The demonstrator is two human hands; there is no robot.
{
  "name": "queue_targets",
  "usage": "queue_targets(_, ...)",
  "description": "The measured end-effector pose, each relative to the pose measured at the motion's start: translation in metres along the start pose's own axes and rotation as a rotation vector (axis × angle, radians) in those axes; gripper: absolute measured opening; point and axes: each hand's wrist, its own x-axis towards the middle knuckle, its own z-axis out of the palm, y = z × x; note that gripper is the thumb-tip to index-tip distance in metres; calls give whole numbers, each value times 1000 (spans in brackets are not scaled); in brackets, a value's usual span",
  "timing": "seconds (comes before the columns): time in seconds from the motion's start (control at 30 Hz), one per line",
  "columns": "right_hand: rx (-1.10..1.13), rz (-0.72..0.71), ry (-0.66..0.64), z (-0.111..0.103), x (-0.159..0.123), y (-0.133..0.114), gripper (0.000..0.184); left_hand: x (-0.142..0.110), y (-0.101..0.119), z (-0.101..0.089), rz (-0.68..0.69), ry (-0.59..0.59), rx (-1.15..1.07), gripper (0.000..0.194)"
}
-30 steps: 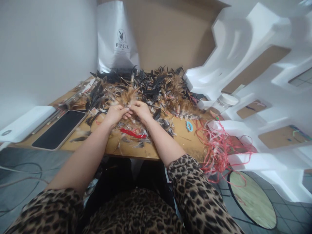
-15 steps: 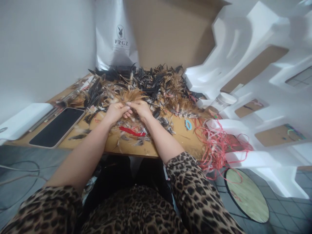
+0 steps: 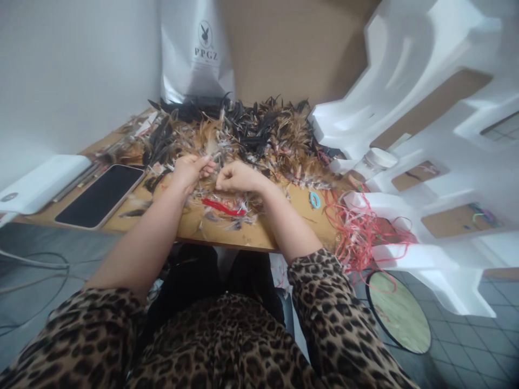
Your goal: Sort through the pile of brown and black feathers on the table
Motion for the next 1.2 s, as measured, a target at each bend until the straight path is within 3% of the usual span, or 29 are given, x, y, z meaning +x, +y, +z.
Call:
queue_targets(0.13,-189,64,-146,8,-15,-18,12,-1,0,-1,-1,0,2,16)
queue_targets(0.27,-281,118,-166,13,-19,-21,11,-2,2,0,-10,13,-20,15)
queue_targets(0.43,-196,53,-176,6,-23,-16,17,-3,4,1,-16,18,-58,13)
queue_targets(0.53,-287,41,-189,8,-24,-14,21,-4,5,1,-32,23,-77,11)
queue_targets(0.63,-342,58,-121,9,-22,-11,12,-4,6,1,-41,28,-120,10)
queue_targets(0.7,-205,60,-6,5,-17,-9,7,-4,7,0,-40,16,-159,8)
queue_targets(0.8,185,53,157,-8,-9,-1,8,-4,8,0,-63,-20,-218,7)
queue_targets(0.93,527,137,209,-14,-1,12,22,-4,11,-1,-136,-98,-284,9)
queue_targets(1.07,727,154,270,-6,5,25,29,-5,11,-2,-210,-157,-306,7)
queue_targets(1.2,790,154,383,-1,8,31,29,-8,11,-3,-271,-254,-284,7)
